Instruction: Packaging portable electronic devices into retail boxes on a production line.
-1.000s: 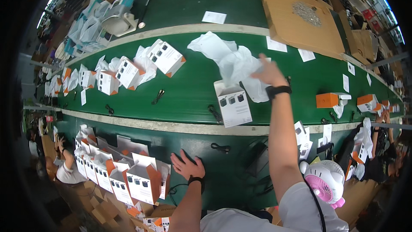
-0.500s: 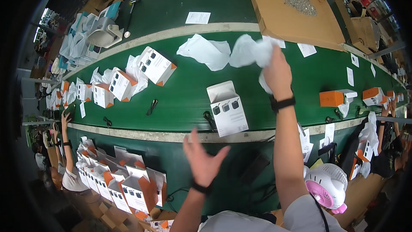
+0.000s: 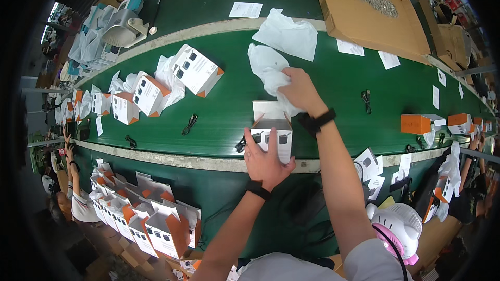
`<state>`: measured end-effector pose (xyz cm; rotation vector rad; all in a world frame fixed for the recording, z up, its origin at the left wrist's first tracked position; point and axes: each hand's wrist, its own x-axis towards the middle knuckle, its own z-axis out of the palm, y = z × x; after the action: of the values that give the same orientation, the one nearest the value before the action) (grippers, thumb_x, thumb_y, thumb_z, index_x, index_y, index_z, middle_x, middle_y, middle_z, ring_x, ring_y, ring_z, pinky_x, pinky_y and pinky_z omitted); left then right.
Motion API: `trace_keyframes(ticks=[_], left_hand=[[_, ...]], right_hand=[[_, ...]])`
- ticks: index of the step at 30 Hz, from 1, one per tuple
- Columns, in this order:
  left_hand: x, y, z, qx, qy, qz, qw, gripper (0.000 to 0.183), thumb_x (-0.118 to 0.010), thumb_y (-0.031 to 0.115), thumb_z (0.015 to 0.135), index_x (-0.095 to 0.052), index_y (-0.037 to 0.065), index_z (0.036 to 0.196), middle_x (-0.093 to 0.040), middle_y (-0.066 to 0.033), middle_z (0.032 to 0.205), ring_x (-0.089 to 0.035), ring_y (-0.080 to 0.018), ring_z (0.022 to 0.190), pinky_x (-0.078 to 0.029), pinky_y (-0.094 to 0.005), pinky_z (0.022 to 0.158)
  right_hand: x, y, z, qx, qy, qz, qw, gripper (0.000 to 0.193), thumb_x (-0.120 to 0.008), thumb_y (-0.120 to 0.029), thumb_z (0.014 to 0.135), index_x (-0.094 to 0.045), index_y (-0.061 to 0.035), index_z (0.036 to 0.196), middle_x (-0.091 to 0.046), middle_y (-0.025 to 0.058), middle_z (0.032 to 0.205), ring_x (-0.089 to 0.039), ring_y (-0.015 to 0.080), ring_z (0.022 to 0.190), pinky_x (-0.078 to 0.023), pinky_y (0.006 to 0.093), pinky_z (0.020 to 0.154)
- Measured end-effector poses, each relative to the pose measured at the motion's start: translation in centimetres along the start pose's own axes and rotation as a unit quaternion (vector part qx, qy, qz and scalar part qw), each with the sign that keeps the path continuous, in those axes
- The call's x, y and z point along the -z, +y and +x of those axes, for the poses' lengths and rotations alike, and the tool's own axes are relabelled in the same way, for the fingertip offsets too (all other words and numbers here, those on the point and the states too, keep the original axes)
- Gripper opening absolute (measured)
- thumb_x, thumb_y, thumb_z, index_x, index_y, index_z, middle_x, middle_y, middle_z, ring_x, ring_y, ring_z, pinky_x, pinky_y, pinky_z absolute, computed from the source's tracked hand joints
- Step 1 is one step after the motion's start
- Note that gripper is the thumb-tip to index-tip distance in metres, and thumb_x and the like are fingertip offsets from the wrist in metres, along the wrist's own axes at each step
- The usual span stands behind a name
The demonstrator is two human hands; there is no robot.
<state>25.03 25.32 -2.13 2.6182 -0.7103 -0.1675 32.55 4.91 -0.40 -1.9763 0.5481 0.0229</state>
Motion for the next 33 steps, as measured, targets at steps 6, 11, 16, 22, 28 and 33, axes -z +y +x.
trace_keyframes(ticks=[6, 11, 16, 22, 28, 33], left_hand=[[-0.4, 0.8, -0.6, 0.017, 0.034, -0.009, 0.999, 0.099, -0.080, 0.037, 0.056, -0.033, 0.004, 0.136, -0.021, -0.0350, 0.140, -0.042, -0.0493, 0.113, -0.038, -0.0551, 0.091], [0.8, 2.2, 1.1, 0.025, 0.014, -0.021, 0.999, 0.108, -0.086, 0.036, 0.049, -0.033, 0.003, 0.136, -0.025, -0.0264, 0.143, -0.041, -0.0459, 0.113, -0.040, -0.0526, 0.091], [2.1, 1.0, 5.3, -0.106, -0.095, -0.036, 0.989, 0.083, -0.086, 0.040, 0.049, -0.053, 0.001, 0.116, -0.052, -0.0142, 0.124, -0.048, -0.0377, 0.106, -0.041, -0.0463, 0.090], [1.0, 0.1, 8.2, -0.154, -0.186, -0.073, 0.968, 0.060, -0.086, 0.038, 0.049, -0.062, 0.003, 0.092, -0.065, -0.0143, 0.086, -0.057, -0.0376, 0.085, -0.046, -0.0422, 0.082], [1.0, 0.8, 7.6, -0.151, -0.158, -0.113, 0.969, 0.064, -0.084, 0.041, 0.054, -0.064, 0.005, 0.104, -0.064, -0.0155, 0.089, -0.055, -0.0377, 0.092, -0.044, -0.0428, 0.085], [-0.3, 0.7, 7.4, -0.172, -0.135, -0.056, 0.974, 0.070, -0.083, 0.045, 0.055, -0.063, 0.003, 0.108, -0.059, -0.0176, 0.095, -0.049, -0.0394, 0.099, -0.044, -0.0437, 0.086]], right_hand=[[-2.3, 0.6, -5.5, 0.315, 0.048, -0.199, 0.927, 0.014, -0.060, -0.002, 0.064, -0.063, 0.0016, 0.077, -0.064, 0.0168, 0.084, -0.060, 0.0326, 0.080, -0.050, 0.0427, 0.072], [-0.7, -0.5, -5.4, 0.122, -0.120, -0.420, 0.891, 0.021, -0.058, -0.022, 0.068, -0.068, -0.0033, 0.069, -0.065, 0.0172, 0.070, -0.060, 0.0309, 0.085, -0.050, 0.0417, 0.064], [0.5, 1.9, -4.8, 0.110, -0.204, -0.197, 0.953, 0.026, -0.060, -0.019, 0.074, -0.068, 0.0024, 0.086, -0.067, 0.0183, 0.082, -0.064, 0.0306, 0.076, -0.051, 0.0391, 0.066], [7.7, -0.1, -0.8, 0.168, 0.231, -0.121, 0.951, 0.046, -0.069, -0.010, 0.075, -0.057, -0.0001, 0.118, -0.064, 0.0201, 0.105, -0.063, 0.0315, 0.093, -0.051, 0.0384, 0.080], [4.2, 5.0, 5.9, 0.105, 0.142, -0.381, 0.907, 0.052, -0.069, -0.022, 0.078, -0.052, -0.0064, 0.125, -0.050, 0.0162, 0.129, -0.053, 0.0318, 0.108, -0.045, 0.0419, 0.092], [5.8, 6.1, -0.1, 0.056, 0.118, -0.227, 0.965, 0.016, -0.061, -0.008, 0.069, -0.066, 0.0013, 0.081, -0.064, 0.0230, 0.084, -0.063, 0.0392, 0.081, -0.051, 0.0442, 0.073]])
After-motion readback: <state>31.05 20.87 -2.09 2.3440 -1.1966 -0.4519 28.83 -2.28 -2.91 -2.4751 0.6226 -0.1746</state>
